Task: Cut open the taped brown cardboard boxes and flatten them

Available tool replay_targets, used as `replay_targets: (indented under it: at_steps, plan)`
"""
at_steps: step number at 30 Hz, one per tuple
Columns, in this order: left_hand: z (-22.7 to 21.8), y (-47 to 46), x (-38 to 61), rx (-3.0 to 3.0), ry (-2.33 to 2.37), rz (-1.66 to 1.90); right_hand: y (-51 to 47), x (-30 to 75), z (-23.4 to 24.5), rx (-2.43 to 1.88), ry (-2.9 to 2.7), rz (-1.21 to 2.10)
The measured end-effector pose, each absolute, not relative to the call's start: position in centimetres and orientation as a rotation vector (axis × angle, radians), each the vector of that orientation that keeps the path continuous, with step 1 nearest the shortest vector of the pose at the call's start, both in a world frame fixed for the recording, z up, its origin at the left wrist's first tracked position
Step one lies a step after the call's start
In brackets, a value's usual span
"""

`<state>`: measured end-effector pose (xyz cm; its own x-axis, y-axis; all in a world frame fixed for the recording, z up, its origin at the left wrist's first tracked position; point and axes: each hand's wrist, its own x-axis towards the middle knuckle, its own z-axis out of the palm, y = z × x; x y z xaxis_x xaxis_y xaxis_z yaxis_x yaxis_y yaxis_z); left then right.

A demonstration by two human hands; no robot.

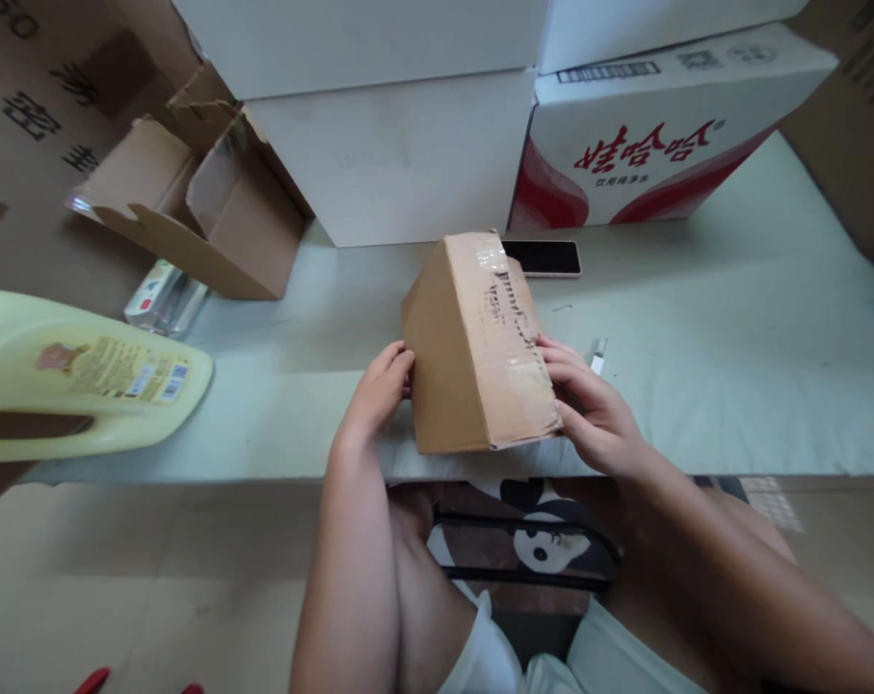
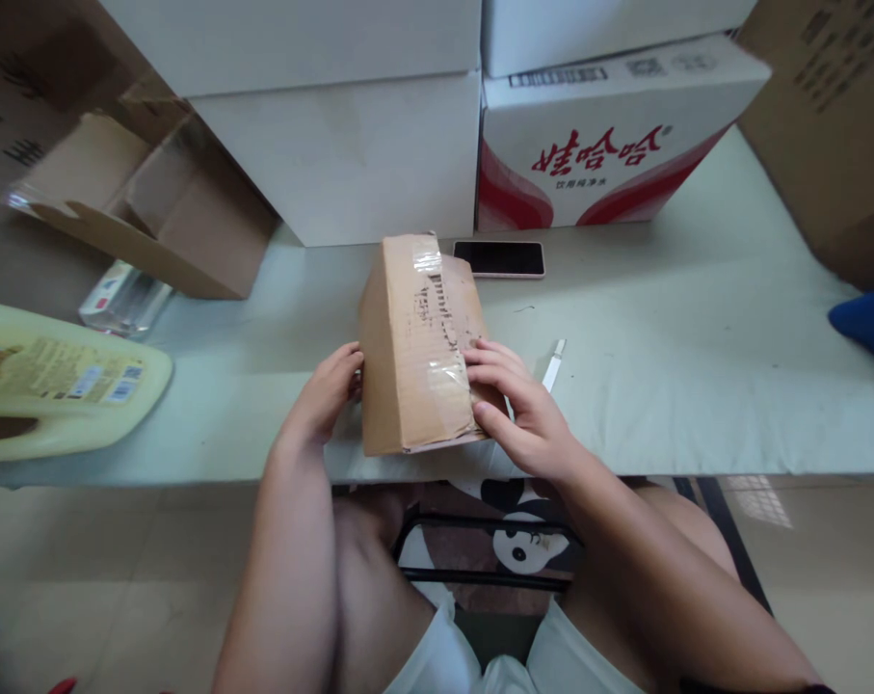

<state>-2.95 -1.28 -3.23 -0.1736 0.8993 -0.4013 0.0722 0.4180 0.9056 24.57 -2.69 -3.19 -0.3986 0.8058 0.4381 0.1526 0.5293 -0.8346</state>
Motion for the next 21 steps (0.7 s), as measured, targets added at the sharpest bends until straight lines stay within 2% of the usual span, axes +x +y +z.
replay_targets:
  at_steps: [4, 8, 10, 15, 21]
  plan:
    - [-4.3, -1.1, -3.8, 1.002, 1.488, 1.235, -3.1, 24.4, -3.4, -0.905, -1.808, 0.879]
    - [-3.6, -2.0, -3.6, 1.281, 1.140, 1.364, -3.4, 24.3, -3.8, -0.998, -1.786, 0.848]
    - [-2.6, -2.7, -2.9, 1.405, 1.048, 1.352, -3.3, 24.2, -4.0, -1.034, -1.767, 0.861]
    - [-0.3, -3.7, -0.6, 1.813, 1.185, 1.125, -2.8, 24.1, -4.3, -1.095, -1.666, 0.944]
    - [0.2, -4.0, 1.6, 1.957, 1.232, 1.024, -3.0, 23.9, -3.9, -1.033, -1.556, 0.960]
